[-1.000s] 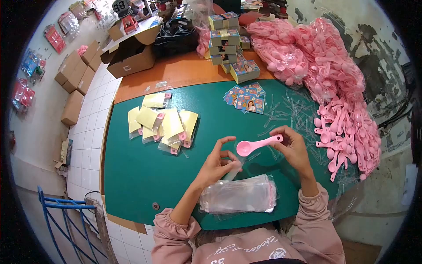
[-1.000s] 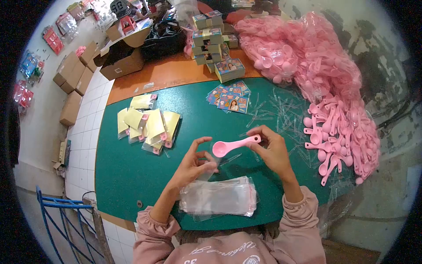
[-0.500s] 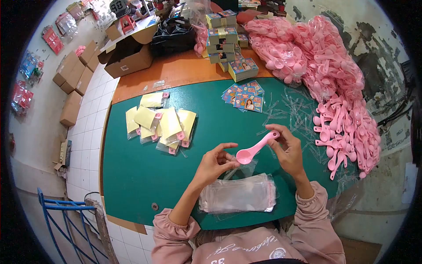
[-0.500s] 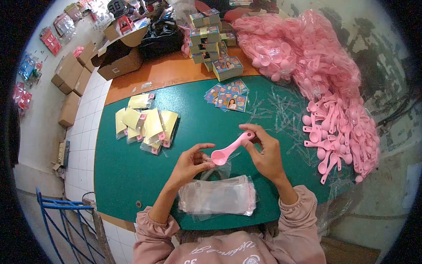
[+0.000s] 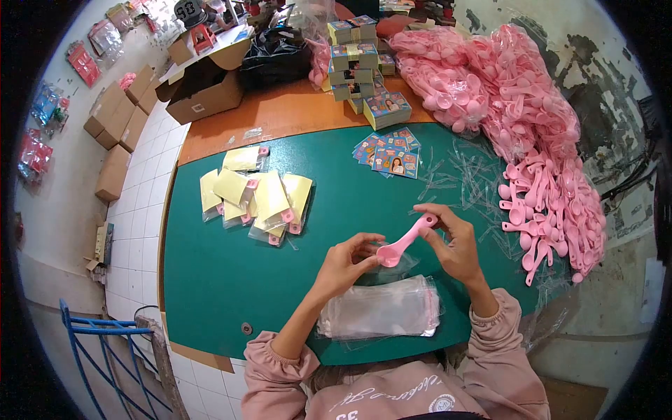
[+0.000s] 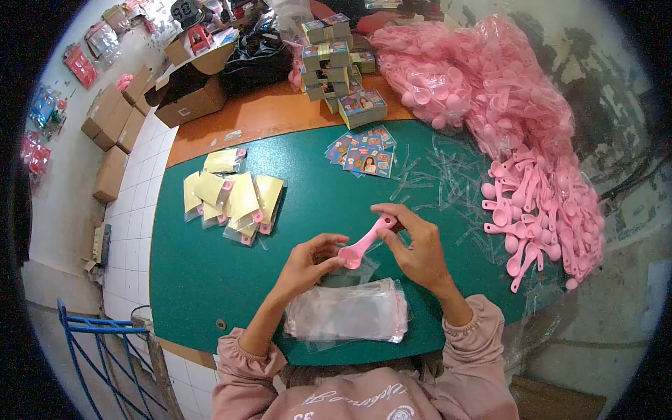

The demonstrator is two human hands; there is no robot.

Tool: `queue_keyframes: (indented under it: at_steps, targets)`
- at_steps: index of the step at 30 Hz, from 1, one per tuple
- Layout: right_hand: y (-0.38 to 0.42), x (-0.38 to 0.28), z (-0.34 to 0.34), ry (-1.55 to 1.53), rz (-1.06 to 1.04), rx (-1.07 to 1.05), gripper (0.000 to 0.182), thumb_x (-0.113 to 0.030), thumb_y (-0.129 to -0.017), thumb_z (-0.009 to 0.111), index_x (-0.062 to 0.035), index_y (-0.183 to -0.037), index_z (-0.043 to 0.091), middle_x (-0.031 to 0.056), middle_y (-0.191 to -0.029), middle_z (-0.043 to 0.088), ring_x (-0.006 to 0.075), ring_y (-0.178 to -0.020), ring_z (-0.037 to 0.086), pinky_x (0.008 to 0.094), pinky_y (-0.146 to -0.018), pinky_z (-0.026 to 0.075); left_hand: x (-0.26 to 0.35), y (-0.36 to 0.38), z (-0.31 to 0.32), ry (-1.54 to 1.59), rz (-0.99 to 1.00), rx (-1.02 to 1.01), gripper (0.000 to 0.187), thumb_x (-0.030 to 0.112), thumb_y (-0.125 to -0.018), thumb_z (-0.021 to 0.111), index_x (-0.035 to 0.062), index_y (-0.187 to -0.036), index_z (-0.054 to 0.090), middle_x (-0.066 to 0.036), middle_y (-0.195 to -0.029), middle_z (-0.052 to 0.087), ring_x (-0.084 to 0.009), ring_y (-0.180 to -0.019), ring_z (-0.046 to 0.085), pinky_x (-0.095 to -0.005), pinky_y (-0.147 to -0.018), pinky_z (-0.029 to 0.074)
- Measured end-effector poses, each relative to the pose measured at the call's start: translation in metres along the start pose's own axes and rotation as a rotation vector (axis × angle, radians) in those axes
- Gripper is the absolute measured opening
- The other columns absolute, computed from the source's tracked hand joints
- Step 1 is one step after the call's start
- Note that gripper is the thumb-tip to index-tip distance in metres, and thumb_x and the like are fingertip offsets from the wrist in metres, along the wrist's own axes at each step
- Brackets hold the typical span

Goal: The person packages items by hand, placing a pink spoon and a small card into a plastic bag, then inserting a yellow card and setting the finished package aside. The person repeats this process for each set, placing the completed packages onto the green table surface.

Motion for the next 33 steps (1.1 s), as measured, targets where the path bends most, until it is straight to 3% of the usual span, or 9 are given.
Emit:
queue_keyframes:
  at_steps: [7,12,15,19,21,24,26,28,33]
  targets:
    - [0.003,0.007,0.019,-0.020,0.040,-0.104,0.035,-0.001,-0.076,0.058,-0.0033,-0.111,0.054,0.0099,-0.084,0.061,0.0135,-0.072,0.058,0.0263,-0.067,0.047,0.003,0.001,0.008,0.201,-0.023,-0.044,0.032,0.006,-0.081,0.060,0.0008,-0.111,0.052,-0.008,-0.091,0.063,-0.0114,-0.083,0.060,-0.0240,-0.073,0.048]
    - [0.008,0.031,0.024,-0.259,0.211,-0.081,0.022,-0.007,-0.080,0.061,0.0003,-0.098,0.050,0.0114,-0.084,0.061,0.0113,-0.075,0.059,0.0256,-0.067,0.047,0.001,0.005,0.008,0.559,-0.130,-0.003,0.028,0.017,-0.090,0.049,-0.0052,-0.107,0.052,-0.009,-0.092,0.063,-0.0134,-0.089,0.059,-0.0238,-0.077,0.047]
    - [0.006,0.032,0.017,-0.261,0.201,-0.017,0.018,-0.007,-0.080,0.061,-0.0003,-0.089,0.047,0.0117,-0.083,0.062,0.0096,-0.074,0.059,0.0237,-0.066,0.047,-0.015,0.013,0.028,0.388,-0.223,-0.317,0.033,0.023,-0.093,0.043,-0.0057,-0.105,0.055,-0.010,-0.092,0.062,-0.0135,-0.084,0.059,-0.0237,-0.075,0.048]
    - [0.006,0.036,0.034,-0.306,0.250,-0.133,0.025,-0.019,-0.084,0.058,0.0003,-0.096,0.049,0.0111,-0.090,0.061,0.0121,-0.081,0.058,0.0274,-0.072,0.046,-0.001,0.012,0.023,0.479,-0.201,-0.237,0.034,0.023,-0.094,0.041,-0.0061,-0.103,0.057,-0.009,-0.091,0.062,-0.0118,-0.078,0.059,-0.0230,-0.070,0.049]
    - [0.001,-0.009,0.052,0.017,-0.212,-0.305,0.036,-0.035,-0.087,0.051,-0.0008,-0.099,0.053,0.0082,-0.098,0.058,0.0172,-0.091,0.055,0.0328,-0.081,0.043,-0.007,0.008,0.009,0.558,-0.176,-0.132,0.034,0.022,-0.094,0.040,-0.0062,-0.107,0.055,-0.010,-0.093,0.062,-0.0118,-0.076,0.059,-0.0228,-0.068,0.049]
    - [-0.020,0.008,0.065,-0.304,-0.105,-0.396,0.044,-0.044,-0.088,0.044,-0.0049,-0.100,0.058,0.0076,-0.104,0.055,0.0238,-0.101,0.050,0.0362,-0.088,0.037,-0.006,0.008,-0.005,0.609,-0.140,-0.081,0.035,0.023,-0.094,0.039,-0.0055,-0.111,0.053,-0.011,-0.096,0.061,-0.0131,-0.081,0.060,-0.0236,-0.070,0.050]
    - [-0.068,0.029,0.044,-0.162,-0.186,-0.349,0.037,-0.041,-0.084,0.053,-0.0084,-0.101,0.060,0.0099,-0.106,0.054,0.0284,-0.101,0.049,0.0371,-0.087,0.038,0.000,0.008,-0.011,0.602,-0.161,-0.035,0.036,0.023,-0.094,0.039,-0.0046,-0.113,0.051,-0.012,-0.097,0.061,-0.0137,-0.084,0.060,-0.0240,-0.071,0.050]
    - [-0.109,0.065,0.018,0.550,-0.344,-0.098,0.034,-0.032,-0.078,0.060,-0.0100,-0.104,0.059,0.0116,-0.106,0.054,0.0304,-0.099,0.048,0.0371,-0.085,0.039,0.001,0.009,-0.015,0.594,-0.177,0.010,0.036,0.024,-0.094,0.039,-0.0037,-0.115,0.050,-0.012,-0.098,0.061,-0.0143,-0.086,0.060,-0.0244,-0.072,0.050]
    - [-0.122,0.098,0.009,0.740,-0.088,-0.095,0.027,-0.019,-0.073,0.061,-0.0081,-0.098,0.060,0.0099,-0.098,0.056,0.0292,-0.094,0.049,0.0395,-0.079,0.040,0.008,0.009,-0.021,0.516,-0.166,0.014,0.037,0.027,-0.094,0.039,-0.0008,-0.117,0.049,-0.013,-0.101,0.060,-0.0156,-0.087,0.060,-0.0267,-0.072,0.051]
Point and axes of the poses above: each hand's wrist, its own y-axis away from the middle knuckle, its own z-axis out of the palm, x = y × z, the point moved 10 cm from there along -y, towards the middle knuckle
